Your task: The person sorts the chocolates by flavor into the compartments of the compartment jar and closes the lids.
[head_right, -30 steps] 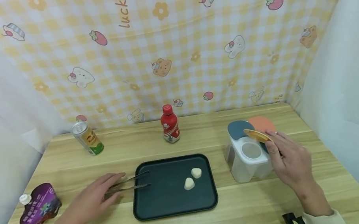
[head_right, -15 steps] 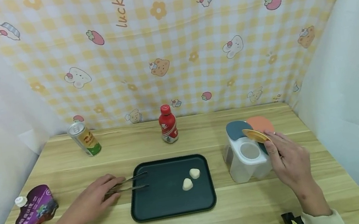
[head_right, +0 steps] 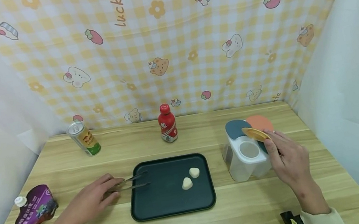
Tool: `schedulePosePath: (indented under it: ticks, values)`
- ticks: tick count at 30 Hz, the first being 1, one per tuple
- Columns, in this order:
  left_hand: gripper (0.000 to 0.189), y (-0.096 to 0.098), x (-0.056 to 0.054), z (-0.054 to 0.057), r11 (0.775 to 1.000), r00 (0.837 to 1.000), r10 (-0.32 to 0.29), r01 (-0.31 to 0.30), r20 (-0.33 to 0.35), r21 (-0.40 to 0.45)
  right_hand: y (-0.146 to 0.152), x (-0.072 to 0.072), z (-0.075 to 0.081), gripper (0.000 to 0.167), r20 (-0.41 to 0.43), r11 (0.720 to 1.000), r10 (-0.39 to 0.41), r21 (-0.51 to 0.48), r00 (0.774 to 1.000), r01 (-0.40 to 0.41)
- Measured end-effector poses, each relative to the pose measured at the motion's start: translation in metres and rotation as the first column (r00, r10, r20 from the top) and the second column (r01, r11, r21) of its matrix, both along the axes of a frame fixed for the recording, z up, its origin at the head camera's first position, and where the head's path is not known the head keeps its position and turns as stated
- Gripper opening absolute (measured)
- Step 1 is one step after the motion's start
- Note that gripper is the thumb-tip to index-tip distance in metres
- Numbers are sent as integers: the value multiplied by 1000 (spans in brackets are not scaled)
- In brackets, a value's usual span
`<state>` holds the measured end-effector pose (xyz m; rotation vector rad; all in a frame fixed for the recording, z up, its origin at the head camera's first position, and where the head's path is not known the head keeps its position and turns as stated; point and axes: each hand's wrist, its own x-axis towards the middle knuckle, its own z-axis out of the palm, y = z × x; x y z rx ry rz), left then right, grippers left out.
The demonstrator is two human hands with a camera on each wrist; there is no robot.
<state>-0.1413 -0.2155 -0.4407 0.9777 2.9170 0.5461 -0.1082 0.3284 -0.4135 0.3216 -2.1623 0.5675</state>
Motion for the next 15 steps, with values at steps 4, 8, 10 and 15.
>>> schedulePosePath:
  ticks: [4,8,10,15]
  values:
    - [35,3,1,4,1000,1000,-10,10,1,-18,0,0,1,47,-5,1000,-5,6,1000,5]
    - [38,12,3,9,998,999,-44,44,-13,-37,0,1,2,49,7,1000,-7,13,1000,7]
    - [38,18,3,12,996,997,-75,74,-18,-39,0,1,2,49,12,1000,-1,6,1000,1]
    - [35,37,7,17,988,988,-148,146,-34,-49,0,0,1,46,-2,1000,7,-5,1000,-7]
